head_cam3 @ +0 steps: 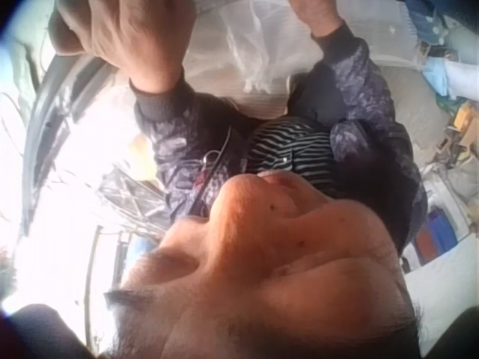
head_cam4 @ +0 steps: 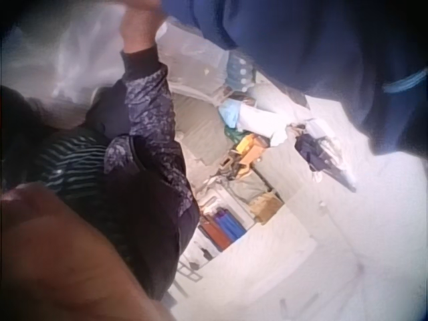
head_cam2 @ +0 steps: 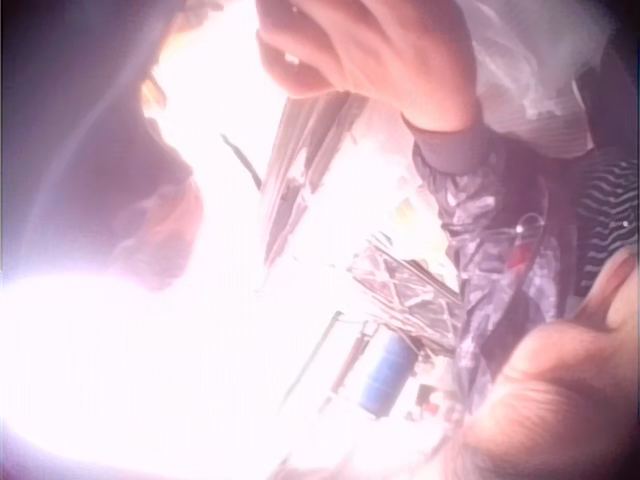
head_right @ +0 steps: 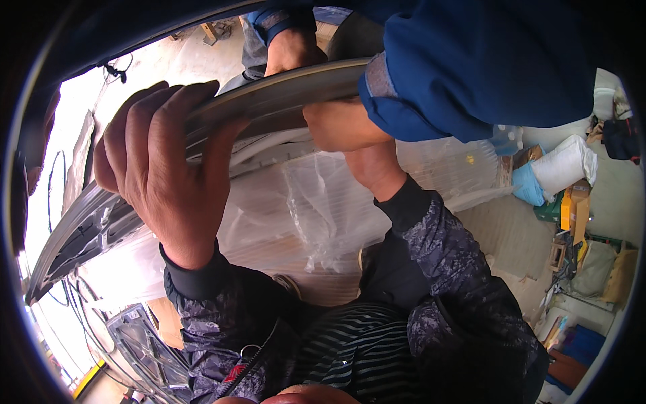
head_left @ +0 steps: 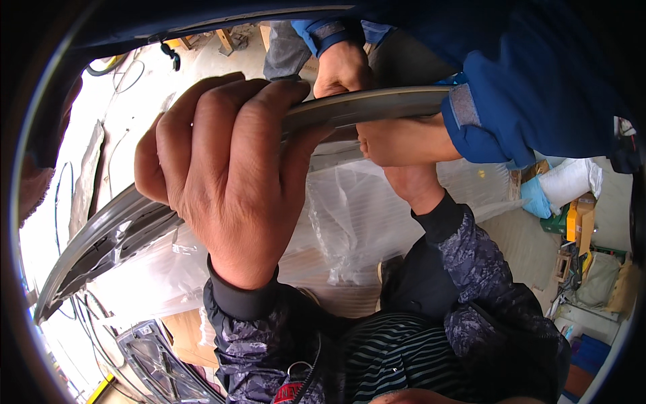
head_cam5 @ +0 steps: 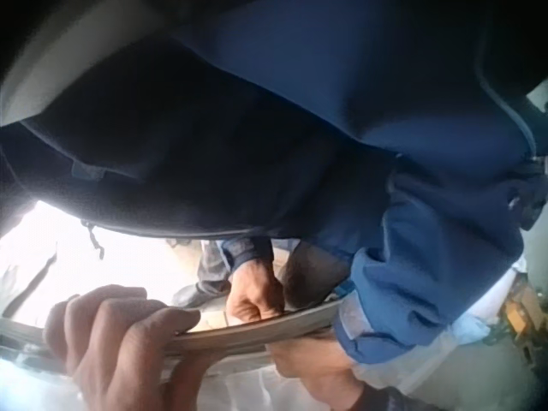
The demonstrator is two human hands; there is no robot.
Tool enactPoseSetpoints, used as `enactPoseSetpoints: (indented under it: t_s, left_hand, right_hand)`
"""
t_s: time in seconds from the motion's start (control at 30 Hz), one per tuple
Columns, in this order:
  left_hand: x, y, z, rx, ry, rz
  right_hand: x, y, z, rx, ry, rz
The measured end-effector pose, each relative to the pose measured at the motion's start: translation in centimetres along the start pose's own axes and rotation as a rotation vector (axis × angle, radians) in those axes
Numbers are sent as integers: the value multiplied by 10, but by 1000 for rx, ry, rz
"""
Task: The person uses scissors to trim a plastic sheet on a car door panel, then uses a small purple tool to scrape or clean a small black component. They later insert the component into the door panel with assistance from a coworker.
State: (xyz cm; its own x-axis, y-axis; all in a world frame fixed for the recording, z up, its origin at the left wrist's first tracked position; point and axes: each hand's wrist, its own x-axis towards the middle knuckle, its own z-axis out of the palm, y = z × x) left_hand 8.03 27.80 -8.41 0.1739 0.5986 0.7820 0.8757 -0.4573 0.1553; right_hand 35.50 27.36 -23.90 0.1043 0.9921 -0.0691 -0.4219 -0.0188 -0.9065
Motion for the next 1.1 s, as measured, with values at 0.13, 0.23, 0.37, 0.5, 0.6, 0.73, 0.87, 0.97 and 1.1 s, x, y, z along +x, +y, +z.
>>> enactPoseSetpoints:
  t_s: [0.13, 0.23, 0.37, 0.5, 0.6, 0.73, 0.87, 0.97, 1.1]
  left_hand:
    - [-2, 0, 1, -1, 14, 6]
    - [-1, -2, 4, -17, 61, 25]
    - [-2, -2, 4, -15, 35, 23]
    - [-3, -3, 8, -30, 81, 47]
    - [-5, -1, 13, -33, 94, 43]
    - [-4, -1, 18, -32, 130, 68]
    - [-4, -2, 15, -20, 114, 52]
    - [-3, -5, 16, -29, 133, 62]
    - [-2, -8, 15, -4, 137, 78]
  right_hand:
    - [-3, -8, 5, 57, 33, 62]
    - [-7, -12, 9, 67, 69, 44]
    - [-9, -13, 14, 73, 58, 16]
    - [-10, -15, 18, 120, 87, -2]
    - [-8, -19, 19, 72, -15, 4]
    - [-6, -19, 15, 73, -10, 33]
    - [-6, -15, 12, 129, 23, 36]
    - [-6, -15, 13, 141, -15, 28]
    - [-10, -18, 17, 125, -40, 12]
